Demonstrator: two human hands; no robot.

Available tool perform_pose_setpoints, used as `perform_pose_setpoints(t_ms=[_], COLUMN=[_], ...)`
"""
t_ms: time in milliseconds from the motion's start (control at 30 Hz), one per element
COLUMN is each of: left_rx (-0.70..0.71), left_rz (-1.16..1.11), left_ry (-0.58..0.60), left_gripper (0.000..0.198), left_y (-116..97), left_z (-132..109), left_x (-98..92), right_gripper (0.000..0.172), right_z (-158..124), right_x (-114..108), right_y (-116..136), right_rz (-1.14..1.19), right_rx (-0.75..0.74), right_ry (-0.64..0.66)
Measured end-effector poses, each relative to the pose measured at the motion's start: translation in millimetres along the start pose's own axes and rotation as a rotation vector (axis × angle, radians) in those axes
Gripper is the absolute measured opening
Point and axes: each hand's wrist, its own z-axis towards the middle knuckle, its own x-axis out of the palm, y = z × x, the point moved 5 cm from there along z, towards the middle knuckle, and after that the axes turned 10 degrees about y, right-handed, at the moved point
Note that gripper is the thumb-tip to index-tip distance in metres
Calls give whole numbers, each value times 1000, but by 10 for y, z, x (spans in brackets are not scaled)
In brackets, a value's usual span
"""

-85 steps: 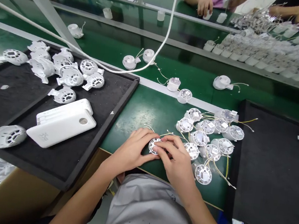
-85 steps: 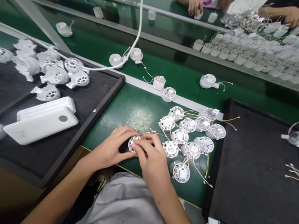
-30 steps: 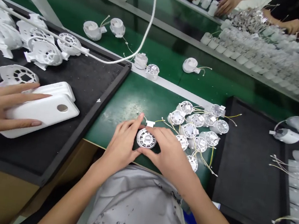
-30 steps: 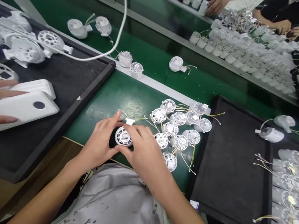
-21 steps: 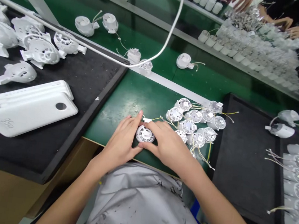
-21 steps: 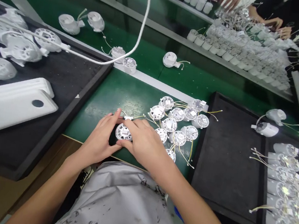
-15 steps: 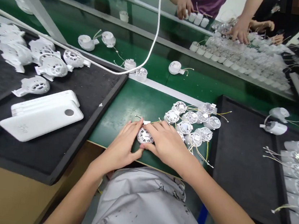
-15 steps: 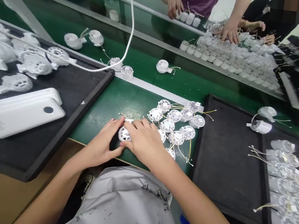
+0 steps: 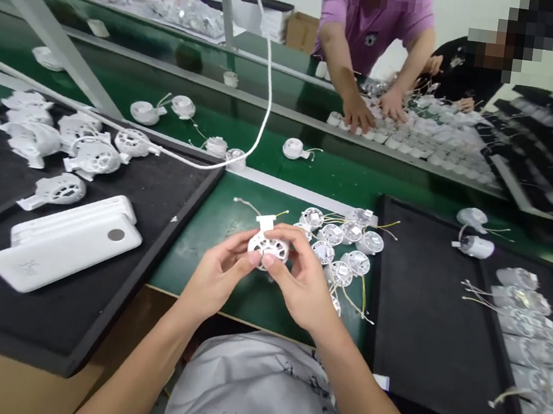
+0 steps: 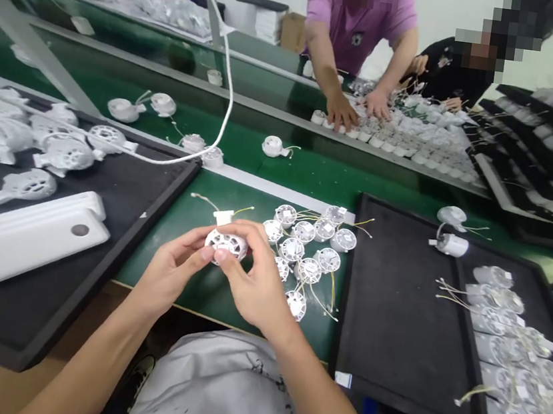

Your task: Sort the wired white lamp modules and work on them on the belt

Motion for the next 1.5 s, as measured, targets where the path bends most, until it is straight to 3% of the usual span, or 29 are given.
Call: perform_pose_setpoints(t_ms=[100,200,300,367,400,467,533,633,700,767,933,1067,1133,1300,1367,1500], left_rx=[48,179,217,150,147,232,336,304,242,222,201,208,205,176,155,121], left_rz=[125,454,897,1101,1171,1223,1161,926,803,784,883,768,753,810,823,819], left_ry=[65,-13,-232,-215,-202,-218,-161,211,353,307,83,53,67,268,236,50], left_gripper=[50,45,43,43,45,47,47,55,60,56,26,28,33,34,36,44], left_y=[-84,-218,-272,-208,-181,-162,-126,62,173,219,273,321,319,274,261,287], left_z=[321,997,1759,2088,2143,2032,1750,1341,1142,994,546,221,143,41,-10,-107], left_x=[85,10,-194,-254,-251,-172,4,359,488,462,195,92,47,-17,-61,-131], right_gripper=[40,56,39,32,32,37,40,35,33,31,30,32,28,26,35,45], right_z=[-6,-55,-90,-109,-132,-205,-302,-423,-469,-492,-511,-453,-415,-434,-485,-513], right_x=[-140,-428,-655,-664,-634,-533,-426,-334,-337,-364,-320,-102,-4,32,-29,-128], right_y=[-78,-124,-147,-175,-186,-198,-199,-198,-201,-197,-147,-217,-282,-375,-366,-298], right_rz=[-98,-421,-802,-926,-954,-998,-1044,-1074,-1066,-1065,-1053,-829,-826,-998,-1022,-1063], right_rx=[29,134,249,288,298,317,330,313,302,299,245,156,161,219,246,274], right_ry=[-111,-243,-284,-221,-195,-161,-139,-88,-62,-58,-133,-51,8,138,171,143])
